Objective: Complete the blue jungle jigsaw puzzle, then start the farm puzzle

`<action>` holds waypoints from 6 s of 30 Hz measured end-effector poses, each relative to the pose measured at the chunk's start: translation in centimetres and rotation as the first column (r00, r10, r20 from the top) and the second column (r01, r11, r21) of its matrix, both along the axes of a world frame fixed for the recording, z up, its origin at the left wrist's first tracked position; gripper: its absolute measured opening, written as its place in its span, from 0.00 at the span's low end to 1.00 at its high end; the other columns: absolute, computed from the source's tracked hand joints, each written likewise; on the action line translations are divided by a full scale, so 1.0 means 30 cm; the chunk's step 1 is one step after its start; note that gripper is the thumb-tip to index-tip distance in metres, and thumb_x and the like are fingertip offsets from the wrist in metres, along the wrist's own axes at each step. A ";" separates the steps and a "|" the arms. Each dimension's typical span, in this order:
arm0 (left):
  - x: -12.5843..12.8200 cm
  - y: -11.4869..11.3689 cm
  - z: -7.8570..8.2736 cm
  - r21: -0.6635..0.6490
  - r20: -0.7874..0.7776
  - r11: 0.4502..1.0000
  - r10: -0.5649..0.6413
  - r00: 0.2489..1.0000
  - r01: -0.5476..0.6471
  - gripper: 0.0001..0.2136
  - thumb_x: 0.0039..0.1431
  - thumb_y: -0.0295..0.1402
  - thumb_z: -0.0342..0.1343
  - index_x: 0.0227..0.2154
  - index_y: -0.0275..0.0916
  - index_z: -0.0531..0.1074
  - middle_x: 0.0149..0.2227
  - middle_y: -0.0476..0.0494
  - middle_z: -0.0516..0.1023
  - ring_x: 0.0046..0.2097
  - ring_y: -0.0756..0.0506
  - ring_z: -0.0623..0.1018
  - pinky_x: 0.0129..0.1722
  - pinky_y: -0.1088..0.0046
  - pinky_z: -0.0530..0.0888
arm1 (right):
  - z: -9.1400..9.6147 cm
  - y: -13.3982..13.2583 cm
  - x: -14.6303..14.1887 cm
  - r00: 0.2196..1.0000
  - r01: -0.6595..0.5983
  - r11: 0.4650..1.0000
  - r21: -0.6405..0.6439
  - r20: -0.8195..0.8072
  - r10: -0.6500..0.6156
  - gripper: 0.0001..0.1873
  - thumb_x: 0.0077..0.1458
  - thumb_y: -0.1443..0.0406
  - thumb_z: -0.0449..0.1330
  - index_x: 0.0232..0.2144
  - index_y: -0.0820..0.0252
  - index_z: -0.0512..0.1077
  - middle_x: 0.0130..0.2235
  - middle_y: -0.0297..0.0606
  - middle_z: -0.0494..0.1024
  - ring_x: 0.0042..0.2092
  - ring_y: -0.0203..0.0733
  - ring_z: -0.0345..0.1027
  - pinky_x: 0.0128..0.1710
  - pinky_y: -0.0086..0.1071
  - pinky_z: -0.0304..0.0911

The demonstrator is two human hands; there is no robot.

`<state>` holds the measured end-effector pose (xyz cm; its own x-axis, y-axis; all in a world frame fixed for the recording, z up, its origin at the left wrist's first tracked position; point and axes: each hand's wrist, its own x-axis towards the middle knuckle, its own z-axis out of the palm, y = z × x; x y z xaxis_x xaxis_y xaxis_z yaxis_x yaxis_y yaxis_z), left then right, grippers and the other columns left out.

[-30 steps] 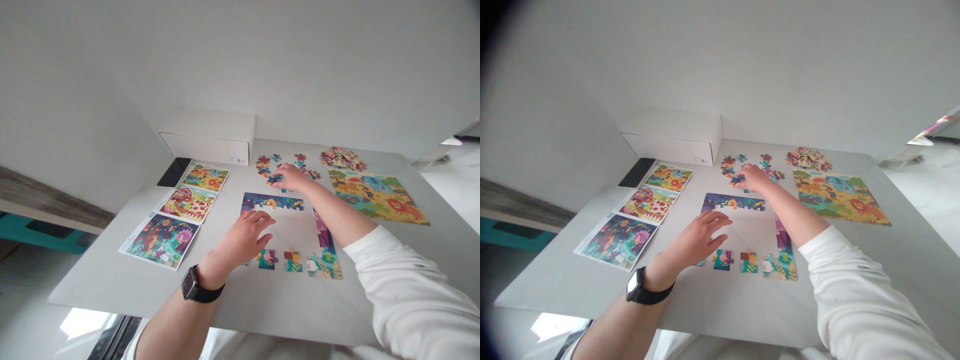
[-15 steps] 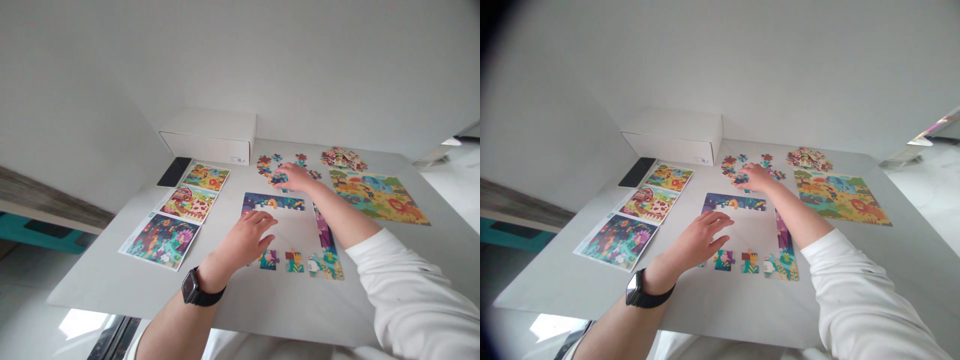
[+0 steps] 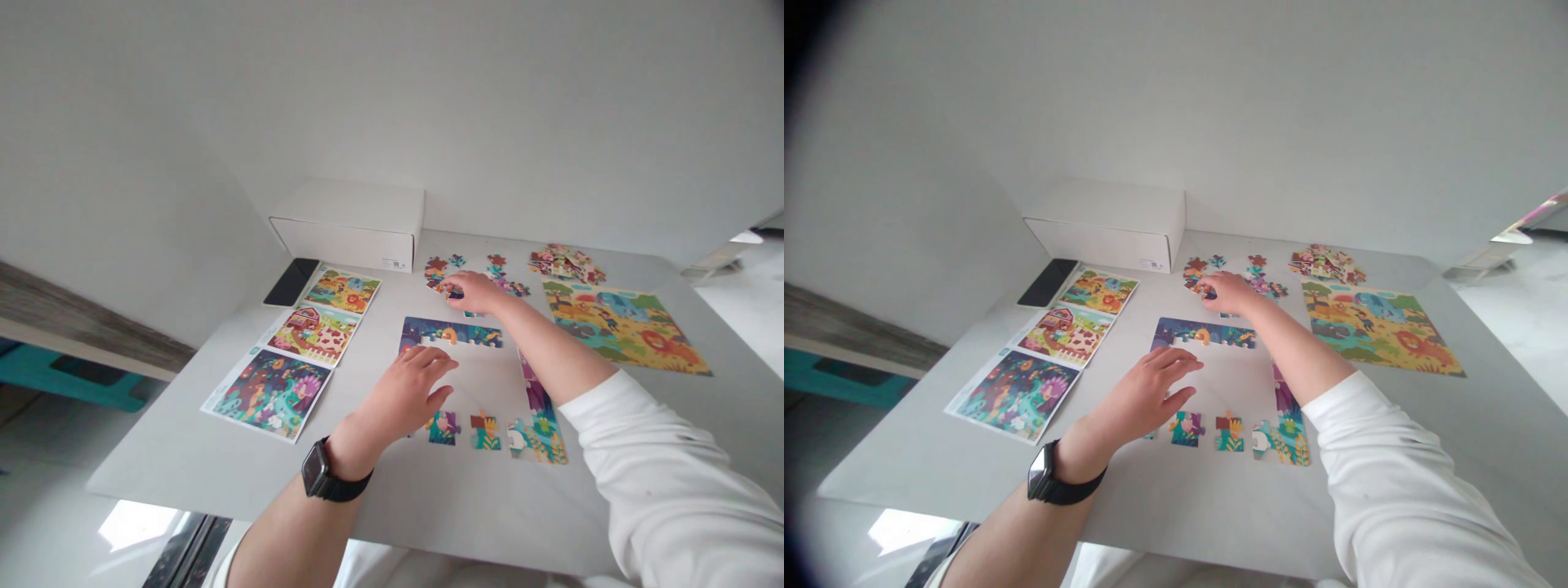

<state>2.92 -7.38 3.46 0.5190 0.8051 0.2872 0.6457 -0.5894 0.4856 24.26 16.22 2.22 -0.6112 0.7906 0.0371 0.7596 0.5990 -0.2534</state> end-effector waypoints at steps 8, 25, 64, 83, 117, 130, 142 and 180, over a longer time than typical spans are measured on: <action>0.000 0.000 -0.009 -0.005 -0.003 1.000 -0.008 1.000 0.008 0.17 0.71 0.32 0.62 0.60 0.42 0.76 0.59 0.38 0.81 0.61 0.37 0.79 0.64 0.52 0.77 | 0.003 -0.023 -0.020 0.923 0.005 0.992 -0.126 -0.381 -0.053 0.22 0.59 0.64 0.64 0.56 0.55 0.81 0.56 0.44 0.84 0.53 0.49 0.79 0.59 0.42 0.70; -0.001 -0.001 -0.002 -0.013 -0.028 1.000 -0.008 1.000 0.007 0.16 0.72 0.32 0.62 0.60 0.42 0.76 0.59 0.38 0.81 0.60 0.37 0.79 0.64 0.52 0.76 | -0.021 0.046 0.008 0.352 -0.078 0.670 -0.738 -0.649 -0.674 0.09 0.52 0.74 0.66 0.35 0.57 0.77 0.34 0.34 0.83 0.35 0.37 0.76 0.44 0.34 0.77; 0.000 -0.002 -0.001 -0.038 -0.056 0.999 -0.013 0.998 0.011 0.18 0.71 0.32 0.62 0.61 0.42 0.74 0.59 0.38 0.81 0.62 0.37 0.79 0.65 0.53 0.75 | -0.082 0.113 0.034 0.989 0.150 0.987 0.052 -0.009 -0.150 0.31 0.63 0.77 0.55 0.59 0.48 0.82 0.68 0.43 0.73 0.69 0.53 0.67 0.72 0.47 0.59; -0.005 0.000 -0.003 -0.037 -0.060 0.999 0.002 0.998 -0.004 0.17 0.72 0.31 0.61 0.61 0.42 0.74 0.60 0.38 0.80 0.60 0.37 0.79 0.63 0.52 0.76 | -0.090 0.151 0.096 0.956 0.280 0.951 0.129 -0.124 -0.265 0.30 0.61 0.75 0.56 0.61 0.54 0.80 0.61 0.47 0.78 0.64 0.57 0.71 0.68 0.49 0.65; -0.002 0.006 -0.014 -0.034 -0.061 0.999 -0.009 0.998 0.007 0.17 0.72 0.29 0.59 0.61 0.43 0.76 0.58 0.38 0.81 0.60 0.38 0.80 0.63 0.52 0.77 | -0.065 0.060 0.394 0.966 0.197 0.973 0.117 -0.194 -0.172 0.23 0.56 0.76 0.58 0.42 0.51 0.89 0.59 0.44 0.80 0.61 0.53 0.73 0.67 0.51 0.67; -0.003 0.009 -0.018 -0.039 -0.068 0.999 -0.007 0.998 0.004 0.17 0.72 0.29 0.59 0.61 0.42 0.75 0.59 0.39 0.81 0.59 0.38 0.80 0.63 0.54 0.77 | -0.061 0.001 0.415 0.992 0.066 0.992 0.109 -0.110 -0.054 0.09 0.56 0.64 0.73 0.41 0.50 0.88 0.58 0.44 0.83 0.61 0.56 0.75 0.67 0.52 0.65; -0.002 0.007 -0.012 -0.032 -0.059 0.999 -0.020 0.998 0.019 0.17 0.72 0.30 0.59 0.61 0.43 0.75 0.59 0.38 0.81 0.59 0.37 0.80 0.63 0.53 0.77 | -0.045 0.040 0.395 0.889 0.319 0.947 0.037 -0.359 -0.285 0.14 0.68 0.57 0.63 0.38 0.55 0.87 0.50 0.46 0.86 0.55 0.52 0.79 0.62 0.47 0.71; 0.018 0.230 0.073 0.120 -0.107 0.992 -0.019 0.994 0.032 0.16 0.72 0.34 0.56 0.60 0.44 0.77 0.62 0.39 0.80 0.63 0.37 0.79 0.67 0.52 0.75 | -0.044 0.008 0.589 0.964 0.247 0.967 0.056 0.085 -0.251 0.26 0.65 0.75 0.56 0.60 0.55 0.82 0.62 0.44 0.82 0.63 0.51 0.75 0.65 0.43 0.68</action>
